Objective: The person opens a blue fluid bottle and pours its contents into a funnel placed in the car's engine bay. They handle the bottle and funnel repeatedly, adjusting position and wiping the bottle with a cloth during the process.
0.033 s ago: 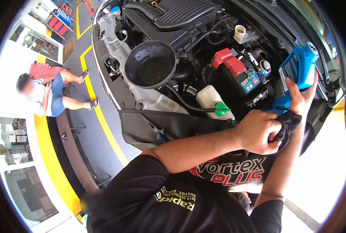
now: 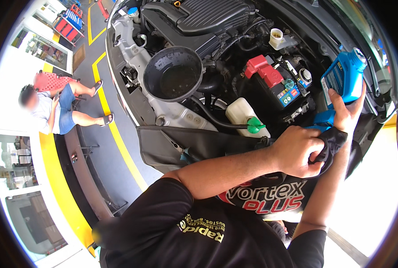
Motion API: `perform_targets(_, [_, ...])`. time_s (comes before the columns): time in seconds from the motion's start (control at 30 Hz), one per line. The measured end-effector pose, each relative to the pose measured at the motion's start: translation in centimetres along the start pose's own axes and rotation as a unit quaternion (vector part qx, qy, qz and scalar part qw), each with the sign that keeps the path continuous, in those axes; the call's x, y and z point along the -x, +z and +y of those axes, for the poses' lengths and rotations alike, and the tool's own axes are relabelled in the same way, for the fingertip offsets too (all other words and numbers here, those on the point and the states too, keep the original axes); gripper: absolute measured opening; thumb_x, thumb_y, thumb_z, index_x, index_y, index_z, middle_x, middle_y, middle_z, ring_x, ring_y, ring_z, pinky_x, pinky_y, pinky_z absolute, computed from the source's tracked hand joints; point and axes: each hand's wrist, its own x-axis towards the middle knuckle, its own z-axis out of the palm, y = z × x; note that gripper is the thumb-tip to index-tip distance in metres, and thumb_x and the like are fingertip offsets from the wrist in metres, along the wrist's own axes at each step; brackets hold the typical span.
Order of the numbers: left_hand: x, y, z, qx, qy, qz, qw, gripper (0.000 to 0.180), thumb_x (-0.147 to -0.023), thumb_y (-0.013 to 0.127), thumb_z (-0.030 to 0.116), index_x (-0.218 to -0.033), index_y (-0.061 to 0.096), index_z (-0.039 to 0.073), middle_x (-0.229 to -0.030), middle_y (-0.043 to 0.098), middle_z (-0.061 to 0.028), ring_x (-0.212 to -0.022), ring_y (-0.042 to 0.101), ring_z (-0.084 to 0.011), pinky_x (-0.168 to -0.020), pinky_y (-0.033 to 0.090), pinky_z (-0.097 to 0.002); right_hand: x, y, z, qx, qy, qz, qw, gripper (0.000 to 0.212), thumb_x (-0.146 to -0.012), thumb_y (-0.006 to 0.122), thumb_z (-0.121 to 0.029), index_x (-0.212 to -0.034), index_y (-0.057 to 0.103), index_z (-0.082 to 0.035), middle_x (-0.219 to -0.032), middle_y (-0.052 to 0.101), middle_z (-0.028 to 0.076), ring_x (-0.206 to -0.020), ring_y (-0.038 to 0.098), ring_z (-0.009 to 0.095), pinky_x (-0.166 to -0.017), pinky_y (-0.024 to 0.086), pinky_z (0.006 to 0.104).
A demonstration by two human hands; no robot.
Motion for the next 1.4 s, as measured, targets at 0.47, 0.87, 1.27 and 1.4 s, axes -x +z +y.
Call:
perform_targets(0.47, [-0.3,-0.2,-0.03,0.013,-0.014,-0.007,1.0,0.03,-0.073,0.085,0.025,-0.065,0.06,0.011,-0.073,0.063,-0.0065,-0.06,0.068,-0.0321,-0.059,0.055,-0.0469,-0.21,0.4,-0.33,-0.018,-0.009,-0.006,1.0,0.083,-0.082,0.081,-0.001,-0.158,0.046,-0.002,-0.131,0.068,0.015,-0.116,0.067,0.026,-0.107,0.053,0.0404])
perform_targets(0.87, [-0.21,-0.17,-0.29,0.005,0.011,-0.001,1.0,0.028,-0.075,0.085,0.02,-0.069,0.059,0.012,-0.077,0.063,-0.0051,-0.06,0.066,-0.0311,-0.055,0.054,-0.0437,-0.15,0.49,-0.09,-0.012,0.001,0.01,1.0,0.084,-0.079,0.082,-0.003,-0.155,0.046,-0.003,-0.132,0.065,0.015,-0.12,0.066,0.027,-0.11,0.051,0.042])
perform_targets(1.27, [-0.34,-0.35,-0.21,0.001,0.002,-0.014,1.0,0.029,-0.075,0.086,0.02,-0.069,0.059,0.012,-0.077,0.063,-0.005,-0.062,0.067,-0.0303,-0.056,0.054,-0.0432,-0.25,0.39,-0.06,-0.002,-0.003,0.011,1.0,0.085,-0.078,0.082,-0.005,-0.155,0.045,-0.003,-0.13,0.066,0.016,-0.116,0.066,0.027,-0.107,0.053,0.0412])
perform_targets(1.4, [-0.26,-0.49,-0.26,0.0,0.005,-0.012,1.0,0.03,-0.075,0.086,0.02,-0.069,0.058,0.012,-0.077,0.062,-0.0049,-0.062,0.067,-0.0301,-0.055,0.054,-0.0431,-0.22,0.74,-0.17,-0.019,0.0,0.003,1.0,0.084,-0.078,0.082,-0.004,-0.154,0.046,-0.003,-0.129,0.067,0.015,-0.115,0.067,0.026,-0.106,0.053,0.0412])
